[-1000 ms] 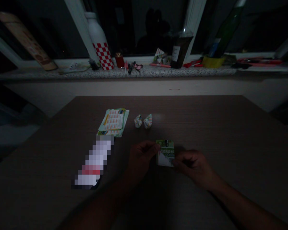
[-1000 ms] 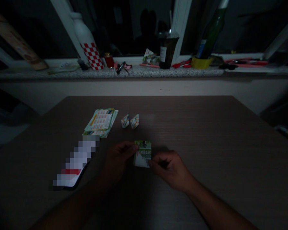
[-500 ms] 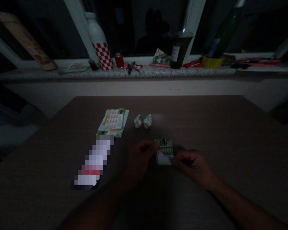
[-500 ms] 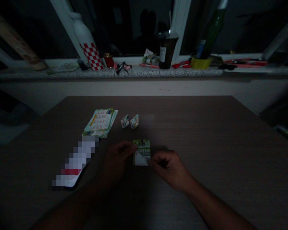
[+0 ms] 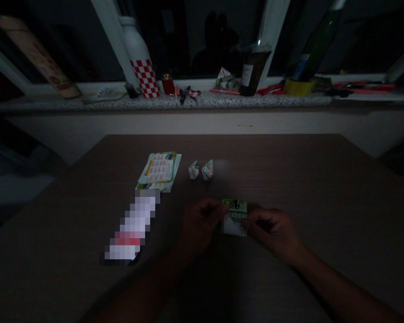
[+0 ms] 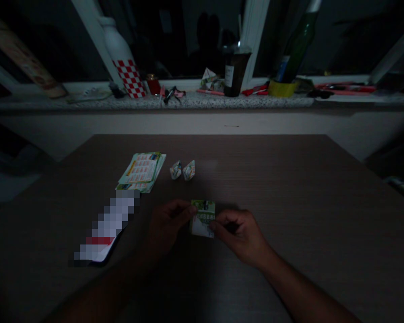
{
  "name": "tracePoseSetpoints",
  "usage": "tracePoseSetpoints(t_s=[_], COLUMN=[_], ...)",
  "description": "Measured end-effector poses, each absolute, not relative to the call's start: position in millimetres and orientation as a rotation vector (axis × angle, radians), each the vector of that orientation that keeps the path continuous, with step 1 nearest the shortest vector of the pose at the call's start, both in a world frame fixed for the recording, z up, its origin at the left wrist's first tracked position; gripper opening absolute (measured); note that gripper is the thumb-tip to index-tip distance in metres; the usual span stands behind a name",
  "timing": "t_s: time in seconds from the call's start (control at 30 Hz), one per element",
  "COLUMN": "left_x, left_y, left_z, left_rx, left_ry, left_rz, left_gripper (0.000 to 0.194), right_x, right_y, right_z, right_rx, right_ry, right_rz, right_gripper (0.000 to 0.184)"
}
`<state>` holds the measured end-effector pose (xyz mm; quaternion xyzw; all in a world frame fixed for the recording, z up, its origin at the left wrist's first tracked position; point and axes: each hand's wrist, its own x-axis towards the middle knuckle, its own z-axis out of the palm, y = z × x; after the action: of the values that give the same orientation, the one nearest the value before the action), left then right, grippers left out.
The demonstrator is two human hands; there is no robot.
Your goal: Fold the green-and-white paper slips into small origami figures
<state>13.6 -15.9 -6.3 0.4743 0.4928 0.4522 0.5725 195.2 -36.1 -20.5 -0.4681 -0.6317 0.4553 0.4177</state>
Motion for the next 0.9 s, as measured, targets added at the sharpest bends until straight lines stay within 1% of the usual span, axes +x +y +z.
tracePoseSetpoints(t_s=[0.13, 0.33, 0.6, 0.73, 0.9], left_x=[14, 14, 19, 20, 18], left_y=[-17, -18, -18, -20, -21], left_z=[-6, -5, -12, -17, -21], left_rx=[1.115, 1.137, 1.015, 1.113, 1.175], left_ry=[1.144, 1.118, 0.992, 1.000, 0.971], left_rz=[1.068, 1.067, 0.981, 0.915, 0.910], left_gripper=[0.015, 0.015, 0.022, 0.018, 0.016], right_x=[195, 196, 196, 196, 199], right_y=[-36, -37, -38, -37, -37], right_z=[-20, -24, -22, -21, -24], right_rx=[-1.164, -1.134, -1.114, -1.089, -1.087], right_ry=[-1.588, -1.599, -1.684, -1.756, -1.807], right_rz=[1.157, 1.196, 1.003, 0.898, 0.878], right_gripper=[0.025, 0.032, 0.030, 0.030, 0.029])
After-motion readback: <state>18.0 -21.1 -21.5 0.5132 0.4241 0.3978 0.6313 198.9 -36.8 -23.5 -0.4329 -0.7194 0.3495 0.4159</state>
